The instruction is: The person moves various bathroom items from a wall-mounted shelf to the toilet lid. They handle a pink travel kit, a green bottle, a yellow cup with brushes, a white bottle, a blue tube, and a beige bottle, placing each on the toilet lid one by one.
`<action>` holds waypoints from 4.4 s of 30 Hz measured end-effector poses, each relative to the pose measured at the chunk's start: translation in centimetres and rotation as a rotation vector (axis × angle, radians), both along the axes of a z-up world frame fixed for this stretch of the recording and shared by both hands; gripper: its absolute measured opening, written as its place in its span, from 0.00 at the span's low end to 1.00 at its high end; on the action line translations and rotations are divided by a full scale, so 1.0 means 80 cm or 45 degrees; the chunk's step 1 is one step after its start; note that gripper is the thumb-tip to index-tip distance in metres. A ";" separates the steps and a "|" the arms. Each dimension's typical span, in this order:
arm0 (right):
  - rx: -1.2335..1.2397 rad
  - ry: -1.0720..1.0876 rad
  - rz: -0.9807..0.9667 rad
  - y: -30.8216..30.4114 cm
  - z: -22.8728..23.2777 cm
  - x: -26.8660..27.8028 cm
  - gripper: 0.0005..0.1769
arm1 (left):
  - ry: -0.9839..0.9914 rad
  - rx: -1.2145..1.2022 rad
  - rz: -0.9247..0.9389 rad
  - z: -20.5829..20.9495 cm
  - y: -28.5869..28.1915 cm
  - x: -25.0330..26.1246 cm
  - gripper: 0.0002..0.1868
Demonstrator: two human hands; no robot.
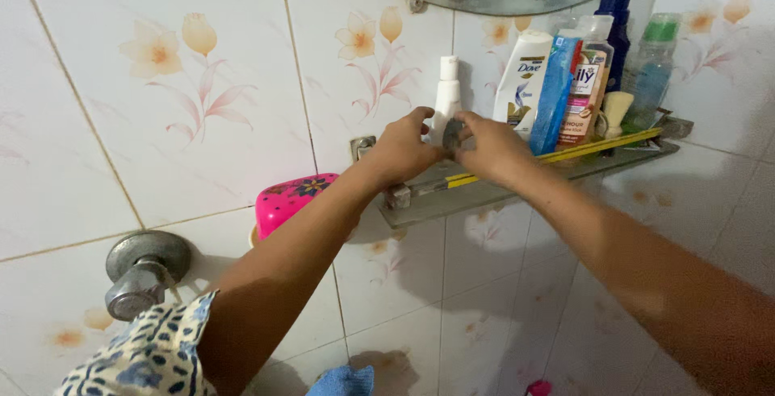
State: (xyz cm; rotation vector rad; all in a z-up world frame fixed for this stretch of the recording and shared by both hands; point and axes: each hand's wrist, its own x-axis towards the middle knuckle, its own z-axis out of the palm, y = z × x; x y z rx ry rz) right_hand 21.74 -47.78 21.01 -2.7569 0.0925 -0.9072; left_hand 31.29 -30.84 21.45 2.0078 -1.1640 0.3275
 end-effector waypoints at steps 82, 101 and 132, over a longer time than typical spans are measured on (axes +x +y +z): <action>1.079 0.068 0.223 0.401 -0.050 -0.406 0.18 | 0.475 -0.171 -0.452 -0.031 0.396 -0.371 0.18; 0.678 0.138 0.202 0.358 -0.085 -0.519 0.25 | 0.528 -0.065 -0.336 -0.068 0.364 -0.490 0.19; 0.845 0.688 0.910 0.705 -0.138 -0.446 0.23 | 0.908 -0.135 0.271 -0.116 0.770 -0.548 0.19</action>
